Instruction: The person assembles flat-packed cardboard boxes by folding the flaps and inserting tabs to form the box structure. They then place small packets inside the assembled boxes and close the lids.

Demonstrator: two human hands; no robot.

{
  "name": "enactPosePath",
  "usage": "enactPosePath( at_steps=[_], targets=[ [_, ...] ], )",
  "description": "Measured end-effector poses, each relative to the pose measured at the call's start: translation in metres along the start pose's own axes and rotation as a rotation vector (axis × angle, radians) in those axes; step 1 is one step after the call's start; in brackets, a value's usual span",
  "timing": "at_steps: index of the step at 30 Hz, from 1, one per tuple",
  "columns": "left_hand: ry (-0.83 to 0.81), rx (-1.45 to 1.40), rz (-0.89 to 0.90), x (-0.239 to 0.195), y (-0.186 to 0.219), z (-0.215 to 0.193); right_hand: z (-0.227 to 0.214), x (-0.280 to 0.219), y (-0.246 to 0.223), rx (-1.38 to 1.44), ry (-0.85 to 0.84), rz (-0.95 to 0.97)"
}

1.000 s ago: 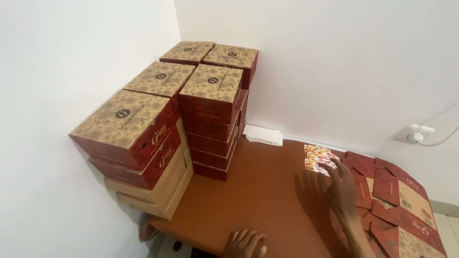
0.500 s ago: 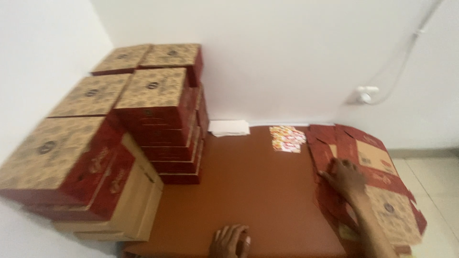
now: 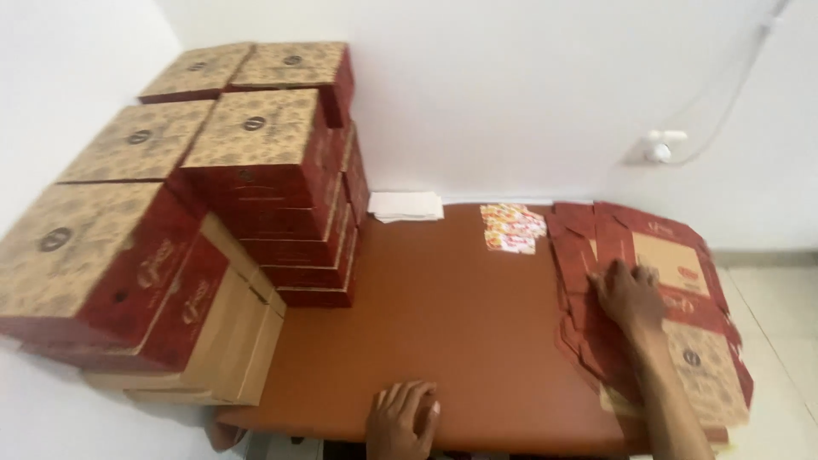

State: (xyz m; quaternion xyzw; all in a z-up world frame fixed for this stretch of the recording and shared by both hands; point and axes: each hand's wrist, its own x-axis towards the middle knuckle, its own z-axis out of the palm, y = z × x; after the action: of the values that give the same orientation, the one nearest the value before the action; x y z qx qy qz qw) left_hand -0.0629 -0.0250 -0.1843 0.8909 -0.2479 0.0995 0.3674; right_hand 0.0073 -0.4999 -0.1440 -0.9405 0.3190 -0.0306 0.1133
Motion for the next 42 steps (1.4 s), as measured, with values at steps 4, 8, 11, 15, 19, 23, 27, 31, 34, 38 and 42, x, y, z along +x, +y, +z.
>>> enactPosePath(
  at_steps=[4, 8, 11, 15, 19, 23, 27, 31, 34, 38, 42],
  targets=[
    [0.202, 0.050, 0.180, -0.006, -0.036, 0.040, -0.012, -0.003, -0.009, 0.073, -0.094, 0.055],
    [0.292, 0.109, 0.106, -0.002, -0.047, 0.070, -0.031, 0.007, -0.017, 0.152, -0.144, 0.017],
    [0.335, 0.119, 0.086, 0.001, -0.059, 0.092, -0.034, 0.012, -0.014, 0.195, -0.049, 0.073],
    [0.343, 0.157, 0.011, 0.006, -0.083, 0.121, -0.021, 0.034, 0.004, 0.125, -0.169, 0.112],
    [-0.195, 0.006, -0.177, -0.005, -0.065, 0.082, 0.024, 0.064, 0.057, -0.011, -0.125, -0.285],
    [0.100, 0.028, 0.187, -0.008, -0.041, 0.039, -0.002, 0.031, 0.060, 0.026, -0.293, -0.137],
    [-0.006, -0.007, 0.096, -0.005, -0.009, 0.003, -0.044, -0.019, 0.018, 0.245, -0.294, -0.045],
    [0.023, -0.001, 0.094, -0.003, -0.006, 0.000, -0.057, -0.042, -0.005, 0.353, -0.136, -0.136],
    [-0.009, -0.002, 0.061, -0.002, -0.003, -0.001, -0.088, -0.073, -0.031, 0.401, -0.019, -0.149],
    [-0.001, 0.002, 0.051, -0.002, -0.003, 0.001, -0.114, -0.094, -0.045, 0.419, 0.137, -0.203],
    [-0.011, 0.000, 0.049, 0.001, -0.002, -0.003, -0.131, -0.111, -0.063, 0.438, 0.129, -0.228]
  ],
)
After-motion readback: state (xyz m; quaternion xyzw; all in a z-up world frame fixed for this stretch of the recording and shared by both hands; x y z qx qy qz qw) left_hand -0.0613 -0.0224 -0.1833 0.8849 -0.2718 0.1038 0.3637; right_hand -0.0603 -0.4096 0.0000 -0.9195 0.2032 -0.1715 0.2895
